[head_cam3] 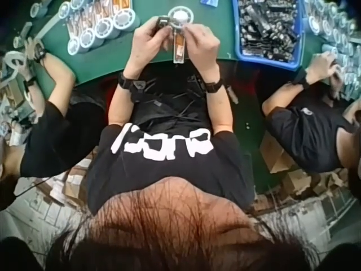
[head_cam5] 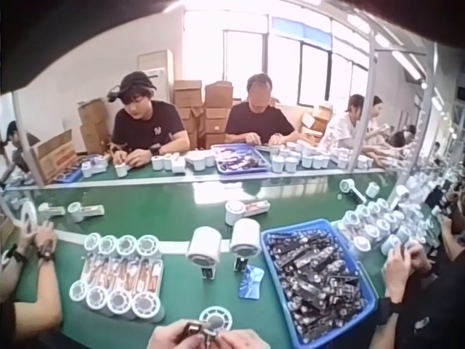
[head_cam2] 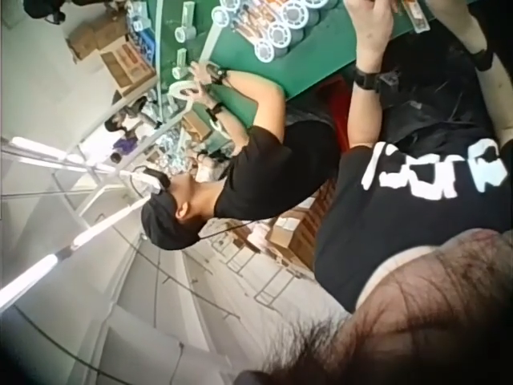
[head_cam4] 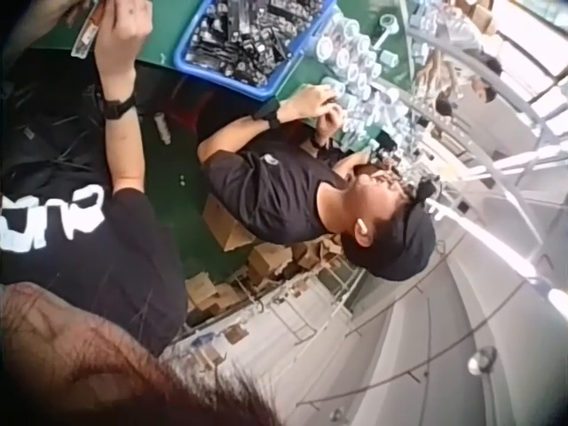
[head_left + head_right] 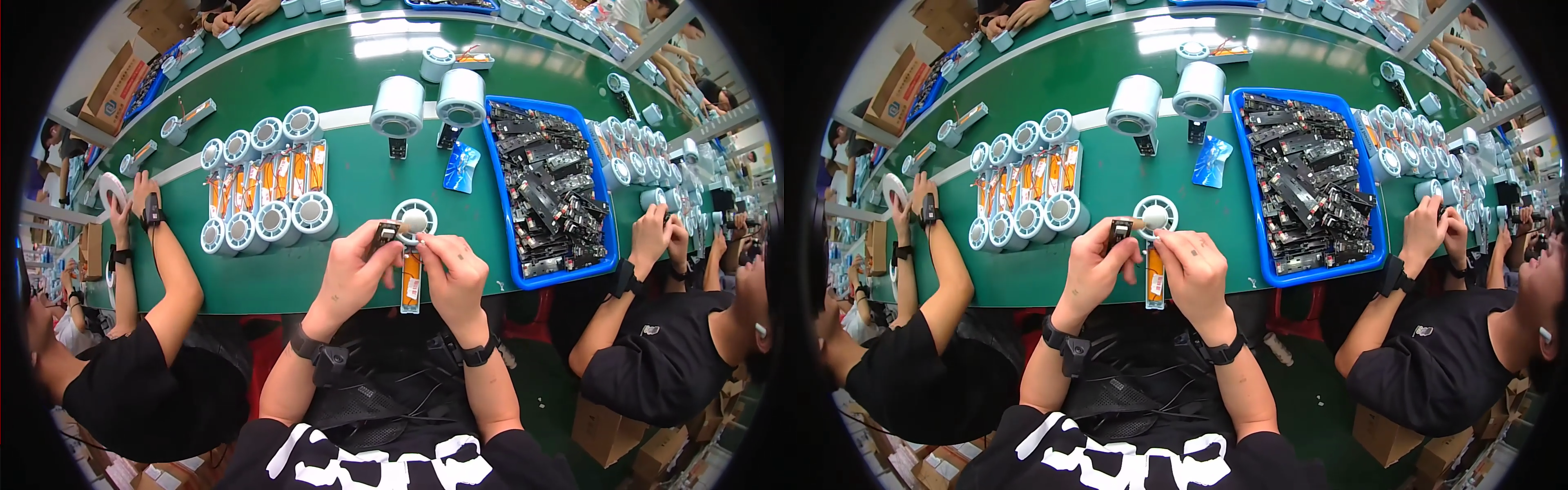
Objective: The person picks up a circuit board from a blue tray and connects the wires from the battery and fan to it by hand. Then, they press the circuit board into the handle of the fan housing and place the assembly on the table.
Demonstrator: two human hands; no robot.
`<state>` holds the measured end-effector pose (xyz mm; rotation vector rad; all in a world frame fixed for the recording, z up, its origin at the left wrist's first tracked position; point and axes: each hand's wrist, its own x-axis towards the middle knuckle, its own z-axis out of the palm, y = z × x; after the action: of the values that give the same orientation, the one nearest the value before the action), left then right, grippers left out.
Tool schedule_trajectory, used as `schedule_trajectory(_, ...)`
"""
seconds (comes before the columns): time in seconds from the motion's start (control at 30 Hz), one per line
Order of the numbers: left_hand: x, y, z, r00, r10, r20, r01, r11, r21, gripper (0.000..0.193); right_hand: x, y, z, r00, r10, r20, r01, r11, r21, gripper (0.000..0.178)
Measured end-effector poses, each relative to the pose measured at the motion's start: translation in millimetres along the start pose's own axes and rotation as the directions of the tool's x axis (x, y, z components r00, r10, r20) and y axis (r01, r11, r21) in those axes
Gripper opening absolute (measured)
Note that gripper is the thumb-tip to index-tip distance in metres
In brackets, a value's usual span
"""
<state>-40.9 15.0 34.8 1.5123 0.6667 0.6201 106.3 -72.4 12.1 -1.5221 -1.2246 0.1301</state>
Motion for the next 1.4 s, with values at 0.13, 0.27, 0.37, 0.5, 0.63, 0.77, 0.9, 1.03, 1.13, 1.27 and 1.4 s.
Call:
schedule_trajectory(0.13, -0.4, 1.5, 1.4, 0.997, -0.007, -0.076, 0.006, 1.000, -0.017, 0.022, 4.2, 1.5, -1.5, 0.994, -0.104, 0.038, 0.104, 0.995, -0.005, 0.011)
schedule_trajectory(0.27, -4.6, -4.4, -2.5, 0.996, -0.021, -0.084, 0.029, 0.995, 0.092, 0.023, 6.9, 3.3, -3.3, 0.991, -0.113, 0.071, 0.113, 0.994, -0.003, 0.010)
schedule_trajectory(0.37, -4.4, 5.5, -4.0, 0.993, 0.115, 0.022, -0.116, 0.960, 0.254, 0.031, 8.3, 5.1, -4.8, 0.988, -0.131, 0.084, 0.132, 0.991, -0.002, 0.010)
schedule_trajectory(0.5, -7.5, 15.4, 7.4, 0.987, -0.125, -0.100, 0.105, 0.977, -0.186, 0.036, 10.3, 6.1, -6.4, 0.983, -0.138, 0.125, 0.141, 0.990, -0.013, 0.009)
schedule_trajectory(0.63, -5.1, 15.8, 7.3, 0.976, -0.214, -0.044, 0.190, 0.932, -0.310, 0.039, 13.3, 5.2, -6.5, 0.974, -0.183, 0.136, 0.187, 0.982, -0.019, 0.009)
schedule_trajectory(0.77, -5.0, 5.4, 4.8, 0.964, -0.263, 0.043, 0.262, 0.908, -0.328, 0.041, 13.8, 7.3, -7.0, 0.962, -0.212, 0.170, 0.223, 0.974, -0.049, 0.011)
schedule_trajectory(0.9, -5.7, -0.2, 1.4, 0.969, -0.234, 0.075, 0.245, 0.894, -0.376, 0.039, 17.2, 5.4, -8.4, 0.956, -0.231, 0.183, 0.244, 0.968, -0.055, 0.012)
schedule_trajectory(1.03, -5.2, 0.1, 6.8, 0.982, -0.191, 0.013, 0.187, 0.942, -0.280, 0.039, 19.4, 2.8, -9.9, 0.946, -0.258, 0.199, 0.281, 0.955, -0.097, 0.012)
schedule_trajectory(1.13, -6.6, 2.1, 4.0, 0.984, -0.175, 0.020, 0.175, 0.952, -0.250, 0.037, 21.6, -1.2, -13.3, 0.935, -0.260, 0.241, 0.298, 0.944, -0.141, 0.010)
schedule_trajectory(1.27, -7.8, 8.3, 2.6, 0.992, -0.126, 0.005, 0.126, 0.982, -0.140, 0.036, 27.7, -8.1, -17.8, 0.915, -0.278, 0.293, 0.337, 0.925, -0.174, 0.009)
schedule_trajectory(1.4, -7.2, 5.8, 1.9, 0.998, -0.067, -0.007, 0.067, 0.998, -0.005, 0.036, 31.4, -8.4, -18.7, 0.888, -0.296, 0.352, 0.378, 0.906, -0.192, 0.010)
